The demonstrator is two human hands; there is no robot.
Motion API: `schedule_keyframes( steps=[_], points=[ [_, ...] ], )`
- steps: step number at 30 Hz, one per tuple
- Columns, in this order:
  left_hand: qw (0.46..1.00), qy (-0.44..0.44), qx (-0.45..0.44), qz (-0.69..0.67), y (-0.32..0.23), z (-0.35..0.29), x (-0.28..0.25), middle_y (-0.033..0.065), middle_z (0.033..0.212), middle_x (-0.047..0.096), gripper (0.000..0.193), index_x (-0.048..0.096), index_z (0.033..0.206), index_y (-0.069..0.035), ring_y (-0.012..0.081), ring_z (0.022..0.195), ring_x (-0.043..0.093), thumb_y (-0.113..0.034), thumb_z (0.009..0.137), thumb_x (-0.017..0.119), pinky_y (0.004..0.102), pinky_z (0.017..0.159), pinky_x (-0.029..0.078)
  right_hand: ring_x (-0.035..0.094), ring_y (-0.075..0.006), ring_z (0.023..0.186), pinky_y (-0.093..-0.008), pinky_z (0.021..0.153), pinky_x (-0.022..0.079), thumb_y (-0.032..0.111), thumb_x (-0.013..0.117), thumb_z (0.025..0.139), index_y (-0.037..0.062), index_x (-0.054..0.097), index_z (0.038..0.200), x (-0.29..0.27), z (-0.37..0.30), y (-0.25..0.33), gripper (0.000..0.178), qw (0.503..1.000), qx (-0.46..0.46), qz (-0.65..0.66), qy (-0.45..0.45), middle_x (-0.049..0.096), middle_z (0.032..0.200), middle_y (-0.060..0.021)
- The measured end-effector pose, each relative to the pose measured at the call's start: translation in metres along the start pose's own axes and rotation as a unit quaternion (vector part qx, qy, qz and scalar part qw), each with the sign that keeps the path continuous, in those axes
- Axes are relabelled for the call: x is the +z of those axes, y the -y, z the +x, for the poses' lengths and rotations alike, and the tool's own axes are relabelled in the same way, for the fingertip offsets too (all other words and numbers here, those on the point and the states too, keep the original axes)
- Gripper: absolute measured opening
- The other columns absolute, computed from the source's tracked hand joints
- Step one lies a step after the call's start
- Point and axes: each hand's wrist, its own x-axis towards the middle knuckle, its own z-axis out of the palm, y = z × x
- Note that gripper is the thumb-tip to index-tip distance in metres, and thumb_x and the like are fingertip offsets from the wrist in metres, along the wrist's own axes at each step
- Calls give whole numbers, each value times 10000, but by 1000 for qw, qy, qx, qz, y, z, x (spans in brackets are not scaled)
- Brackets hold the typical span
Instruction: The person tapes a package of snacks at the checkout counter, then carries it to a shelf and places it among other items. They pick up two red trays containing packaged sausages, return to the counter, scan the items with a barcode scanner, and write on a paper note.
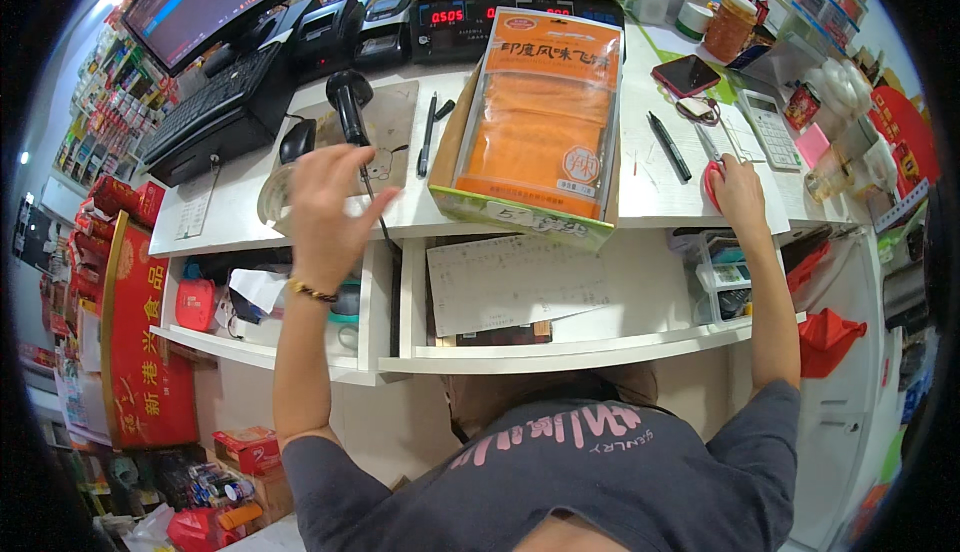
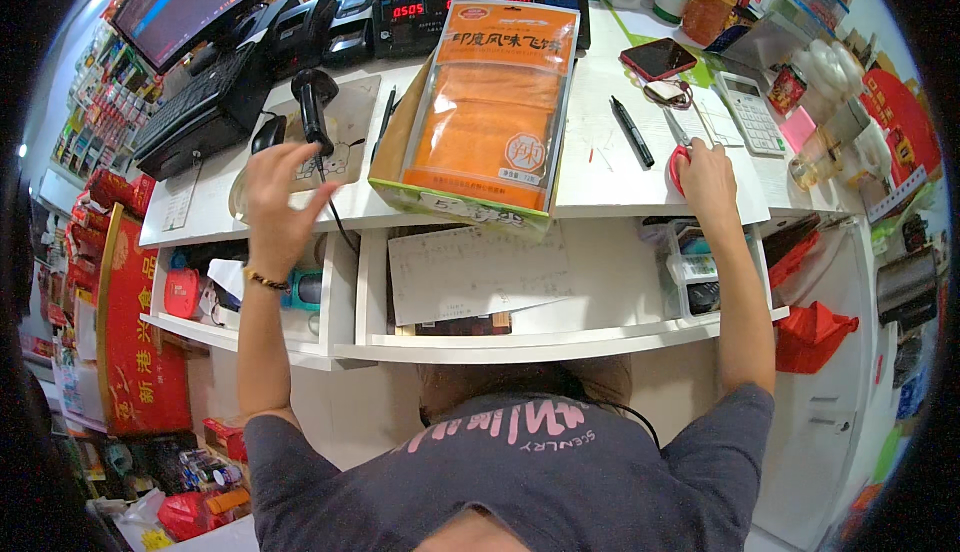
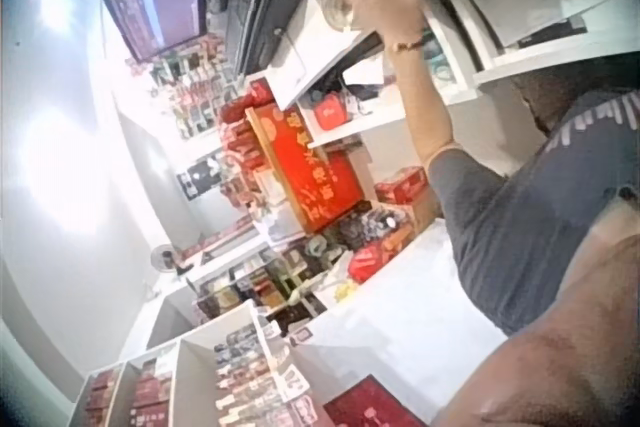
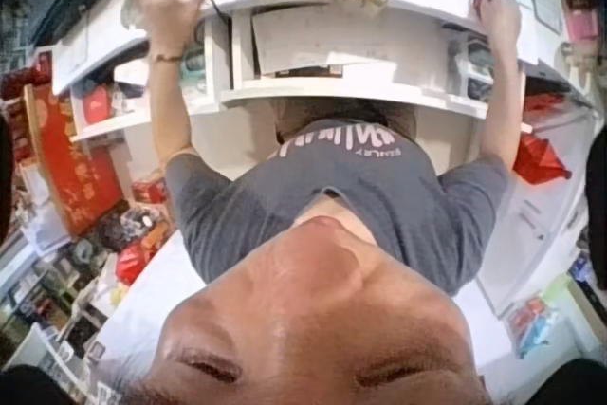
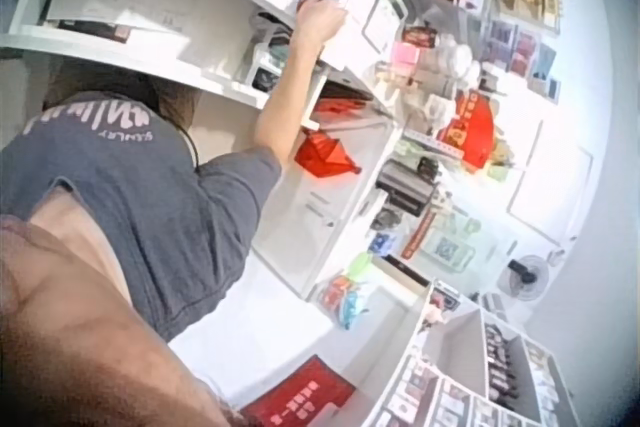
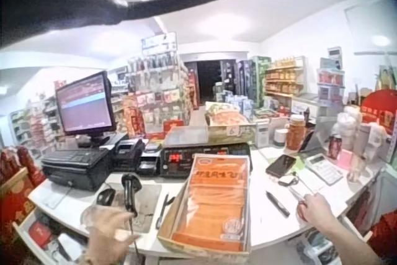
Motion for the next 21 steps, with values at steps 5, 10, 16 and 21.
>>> schedule_keyframes(
  steps=[5, 10, 16, 21],
  points=[
    [971, 94, 139, -169, -48, 34, 32, 90, 1001, 603, 397, 620, 1017, -56, 275, 985, 533, -327, 747, 725, 384, 861, 415, 583, -385, 908, -451, 780, 486, 280, 583, 847, 34, 615, 1062, -23, -6, 9, 328, 998, -26, -59, -9, 586, 967, -241],
    [936, 222, 158, -221, -49, 39, 52, 67, 837, 612, 237, 612, 867, -64, 263, 822, 570, -261, 773, 705, 365, 730, 428, 598, -298, 821, -382, 738, 478, 130, 626, 824, 30, 631, 979, -70, -41, 99, 185, 927, -238, 256, -135, 622, 866, -131],
    [937, 220, 174, -210, -52, 35, 62, 83, 767, 595, 190, 588, 827, -56, 274, 775, 581, -190, 751, 699, 368, 689, 439, 597, -264, 730, -369, 631, 481, 267, 634, 823, 38, 609, 803, -57, -83, 193, 231, 881, -416, 213, -74, 574, 749, -107],
    [936, 226, 165, -215, -52, 34, 62, 87, 777, 597, 201, 589, 841, -51, 291, 774, 579, -164, 726, 709, 382, 675, 456, 611, -267, 696, -380, 622, 489, 272, 607, 836, 31, 603, 781, -55, -86, 201, 248, 907, -388, 164, 13, 583, 719, -106]
  ],
)
